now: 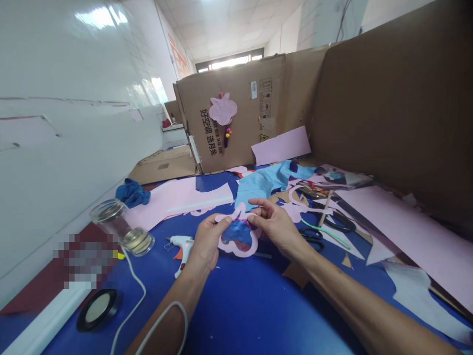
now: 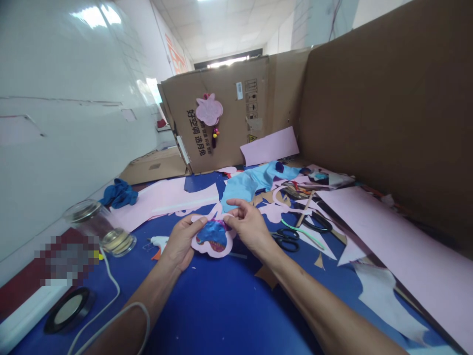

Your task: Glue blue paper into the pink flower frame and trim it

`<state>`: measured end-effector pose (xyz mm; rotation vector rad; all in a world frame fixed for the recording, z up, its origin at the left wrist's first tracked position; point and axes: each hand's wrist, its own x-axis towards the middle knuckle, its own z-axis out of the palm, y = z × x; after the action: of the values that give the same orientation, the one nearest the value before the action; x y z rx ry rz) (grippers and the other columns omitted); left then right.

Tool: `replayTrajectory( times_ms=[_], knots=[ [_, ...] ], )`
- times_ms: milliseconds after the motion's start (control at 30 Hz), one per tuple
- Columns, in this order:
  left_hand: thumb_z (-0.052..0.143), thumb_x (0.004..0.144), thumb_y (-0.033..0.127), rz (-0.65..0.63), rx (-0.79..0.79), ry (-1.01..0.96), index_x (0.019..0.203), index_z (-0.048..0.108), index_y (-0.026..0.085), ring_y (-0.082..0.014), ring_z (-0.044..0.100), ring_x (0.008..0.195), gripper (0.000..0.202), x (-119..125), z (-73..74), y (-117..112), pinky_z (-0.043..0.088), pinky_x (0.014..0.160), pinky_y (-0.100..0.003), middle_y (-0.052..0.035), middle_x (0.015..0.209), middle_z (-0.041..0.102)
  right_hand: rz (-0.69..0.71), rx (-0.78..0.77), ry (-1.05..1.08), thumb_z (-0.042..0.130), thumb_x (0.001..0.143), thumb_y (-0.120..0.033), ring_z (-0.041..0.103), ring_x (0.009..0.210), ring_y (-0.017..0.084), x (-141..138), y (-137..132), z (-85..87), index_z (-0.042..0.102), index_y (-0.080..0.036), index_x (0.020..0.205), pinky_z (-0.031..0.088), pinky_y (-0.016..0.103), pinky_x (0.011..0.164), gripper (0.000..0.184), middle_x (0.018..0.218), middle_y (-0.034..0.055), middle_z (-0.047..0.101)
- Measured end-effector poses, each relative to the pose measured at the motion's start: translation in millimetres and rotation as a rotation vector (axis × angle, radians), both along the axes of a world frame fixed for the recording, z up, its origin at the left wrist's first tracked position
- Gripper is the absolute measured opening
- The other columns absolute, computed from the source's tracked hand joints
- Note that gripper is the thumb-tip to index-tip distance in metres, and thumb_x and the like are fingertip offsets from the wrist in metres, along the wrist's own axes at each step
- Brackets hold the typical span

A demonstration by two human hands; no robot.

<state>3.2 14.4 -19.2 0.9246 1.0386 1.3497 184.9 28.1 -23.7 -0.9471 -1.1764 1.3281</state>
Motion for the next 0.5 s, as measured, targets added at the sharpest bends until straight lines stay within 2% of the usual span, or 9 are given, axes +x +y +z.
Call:
replayTrajectory(
  times_ms=[167, 333, 500],
  knots=[
    [0.094, 0.063, 0.035, 0.02, -0.004, -0.014, 0.074, 0.072, 0.015, -0.0119, 0.059, 0.056, 0.031, -1.1, 0.0, 1.2, 0.047, 0.058, -0.025, -0.0012, 0.065, 0.07, -0.016, 0.013, -0.015, 0.081, 0.075, -0.039, 0.06, 0.062, 0.015, 0.7, -2.0, 1.0, 0.063, -0.019, 0.124, 0.037, 0.023, 0.045, 0.055, 0.077, -0.0026, 0.066],
    [0.095, 0.06, 0.034, 0.04, 0.002, -0.04, 0.075, 0.072, 0.015, -0.0119, 0.059, 0.056, 0.034, -4.0, 0.0, 3.2, 0.048, 0.058, -0.025, -0.0014, 0.066, 0.07, -0.042, -0.047, 0.053, 0.073, 0.084, -0.046, 0.046, 0.05, 0.011, 2.1, -2.7, 1.9, 0.064, -0.02, 0.131, 0.034, 0.023, 0.043, 0.055, 0.066, -0.0078, 0.053],
    [0.096, 0.059, 0.035, 0.036, 0.004, -0.044, 0.074, 0.072, 0.015, -0.0118, 0.059, 0.056, 0.034, -3.1, 0.6, 2.6, 0.047, 0.057, -0.024, -0.001, 0.065, 0.069, -0.015, 0.0, 0.051, 0.084, 0.075, -0.041, 0.053, 0.056, 0.011, 2.0, -0.3, 1.6, 0.062, -0.017, 0.128, 0.036, 0.021, 0.043, 0.062, 0.077, -0.0037, 0.066]
  ],
)
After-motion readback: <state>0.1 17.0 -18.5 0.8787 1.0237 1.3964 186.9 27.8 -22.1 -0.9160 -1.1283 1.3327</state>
